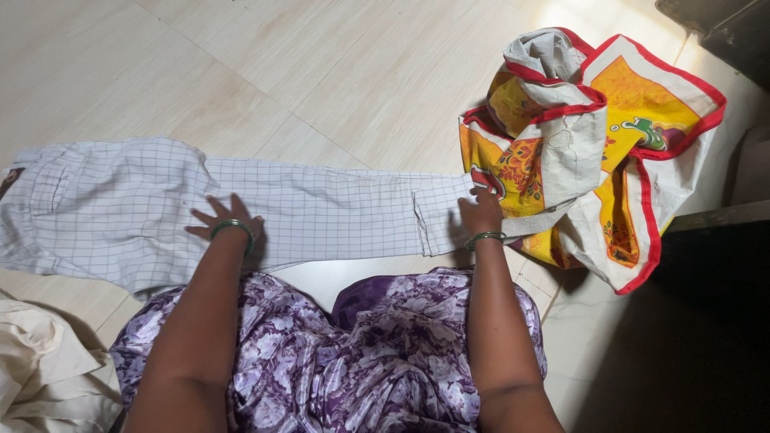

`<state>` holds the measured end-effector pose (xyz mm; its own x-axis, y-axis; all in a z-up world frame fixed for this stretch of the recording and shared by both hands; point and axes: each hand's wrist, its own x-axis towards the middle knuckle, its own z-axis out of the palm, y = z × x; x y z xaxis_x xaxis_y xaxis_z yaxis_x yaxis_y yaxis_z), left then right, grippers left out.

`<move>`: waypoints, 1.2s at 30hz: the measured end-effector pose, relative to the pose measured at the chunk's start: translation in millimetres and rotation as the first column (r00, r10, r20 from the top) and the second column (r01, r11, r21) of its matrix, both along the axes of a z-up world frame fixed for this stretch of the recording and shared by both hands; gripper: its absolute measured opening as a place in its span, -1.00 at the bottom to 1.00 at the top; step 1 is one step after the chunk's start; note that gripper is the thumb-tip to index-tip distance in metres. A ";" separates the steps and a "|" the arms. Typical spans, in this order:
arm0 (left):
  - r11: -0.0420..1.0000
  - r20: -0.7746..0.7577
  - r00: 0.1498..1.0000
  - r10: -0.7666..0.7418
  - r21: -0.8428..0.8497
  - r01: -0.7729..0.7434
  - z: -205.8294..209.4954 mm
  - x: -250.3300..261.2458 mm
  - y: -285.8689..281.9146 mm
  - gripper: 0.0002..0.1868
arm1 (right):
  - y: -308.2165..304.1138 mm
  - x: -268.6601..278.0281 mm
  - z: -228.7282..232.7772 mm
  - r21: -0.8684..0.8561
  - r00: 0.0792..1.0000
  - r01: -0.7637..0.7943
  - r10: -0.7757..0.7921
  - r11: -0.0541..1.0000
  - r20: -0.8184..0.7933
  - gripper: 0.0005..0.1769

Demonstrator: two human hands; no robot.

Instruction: The person sits on the floor and folds a pair of white checkered trousers by hand. They smooth the fabric, fold the legs together, and then fold the garment into a compact rectangle before placing it into a yellow and white tote bag.

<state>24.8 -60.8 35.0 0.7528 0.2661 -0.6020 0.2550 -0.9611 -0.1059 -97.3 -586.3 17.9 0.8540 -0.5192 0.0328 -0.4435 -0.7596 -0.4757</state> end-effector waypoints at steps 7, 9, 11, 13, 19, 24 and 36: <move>0.949 -0.217 0.935 -0.280 -0.210 0.235 13.6 -33.6 -58.4 -0.09 | 95.7 1.8 29.9 0.073 0.826 -0.132 0.150 0.989 -0.544 -0.12; 0.948 -0.226 0.923 -0.313 -0.140 0.287 7.3 -33.4 -54.3 -0.09 | 116.2 2.1 36.2 0.029 0.781 -0.152 0.138 0.988 -0.609 0.00; 0.952 -0.215 0.930 -0.297 -0.145 0.271 0.4 -30.1 -52.1 -0.09 | 126.0 6.7 36.2 -0.020 0.774 -0.139 0.096 0.990 -0.626 0.00; 0.953 -0.207 0.934 -0.292 -0.144 0.266 -4.9 -28.6 -49.7 -0.08 | 124.7 10.0 29.6 -0.039 0.787 -0.139 0.087 0.990 -0.611 -0.11; 0.952 -0.200 0.934 -0.296 -0.140 0.272 -10.6 -27.1 -46.3 -0.09 | 99.1 17.5 -2.2 -0.050 0.867 -0.161 0.117 0.986 -0.485 -0.39; 0.961 -0.189 0.944 -0.270 -0.121 0.250 -11.2 -26.0 -46.6 -0.04 | 89.4 20.8 18.0 -0.118 0.952 -0.088 0.049 0.989 -0.303 -0.59; 0.954 -0.213 0.930 -0.299 -0.075 0.289 -11.2 -26.1 -51.3 -0.01 | 113.9 22.8 45.3 0.320 0.951 -0.256 0.297 0.912 -0.086 -0.51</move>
